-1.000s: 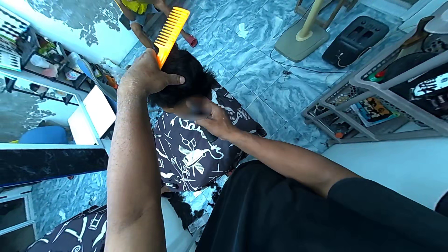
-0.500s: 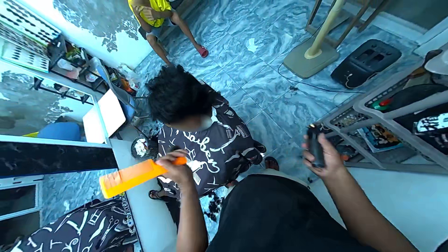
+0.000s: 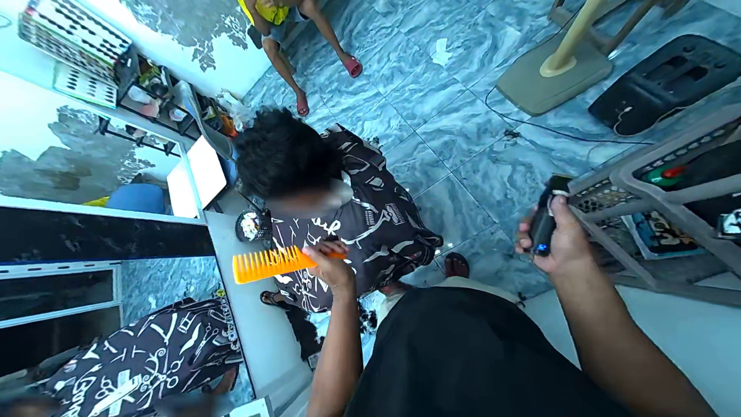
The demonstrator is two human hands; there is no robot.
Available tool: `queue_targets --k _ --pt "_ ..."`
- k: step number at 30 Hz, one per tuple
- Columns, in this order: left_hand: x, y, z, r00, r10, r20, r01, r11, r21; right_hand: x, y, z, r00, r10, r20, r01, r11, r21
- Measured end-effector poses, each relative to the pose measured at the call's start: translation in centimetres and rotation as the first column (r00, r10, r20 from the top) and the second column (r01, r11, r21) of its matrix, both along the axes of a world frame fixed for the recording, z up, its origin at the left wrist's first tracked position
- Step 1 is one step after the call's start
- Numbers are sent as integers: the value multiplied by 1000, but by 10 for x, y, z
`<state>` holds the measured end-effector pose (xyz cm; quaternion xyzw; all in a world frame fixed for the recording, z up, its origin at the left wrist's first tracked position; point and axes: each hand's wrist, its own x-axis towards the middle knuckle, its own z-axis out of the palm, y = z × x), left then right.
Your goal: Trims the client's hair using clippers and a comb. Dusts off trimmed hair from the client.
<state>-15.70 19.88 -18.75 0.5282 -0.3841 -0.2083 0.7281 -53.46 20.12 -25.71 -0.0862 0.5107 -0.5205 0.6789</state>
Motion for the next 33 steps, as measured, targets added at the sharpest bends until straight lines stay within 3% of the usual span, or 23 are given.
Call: queue_targets --k 3,5,7,9,11,13,17,20,24,33 --pt "9 -38 35 982 -162 102 181 956 -229 25 -14 1 992 128 -6 -128 991 -49" --pt "15 -74 56 963 -253 95 270 916 -298 49 -20 2 987 157 21 -155 986 -63" --pt "18 -90 57 954 -300 22 298 930 -215 71 -22 0 975 193 107 -179 976 -128" --pt "24 -64 34 939 -343 -19 343 939 -28 91 -21 -1 967 229 113 -210 964 -164" --pt "27 -20 13 963 -269 -27 270 961 66 111 -21 2 960 278 45 -271 955 -118" --pt "34 7 10 990 -113 79 110 993 42 128 -21 1 936 351 11 -349 934 -78" --pt "61 -16 42 897 89 433 -147 984 103 182 -24 7 907 421 -21 -414 880 -231" --pt "73 -52 60 822 54 566 -262 920 292 237 -38 32 907 418 -46 -400 824 -401" --pt "79 -68 59 768 51 639 -343 874 343 296 -54 52 901 433 34 -365 796 -483" --pt "103 -58 44 812 36 582 -336 845 417 321 -67 58 901 432 -47 -411 811 -417"
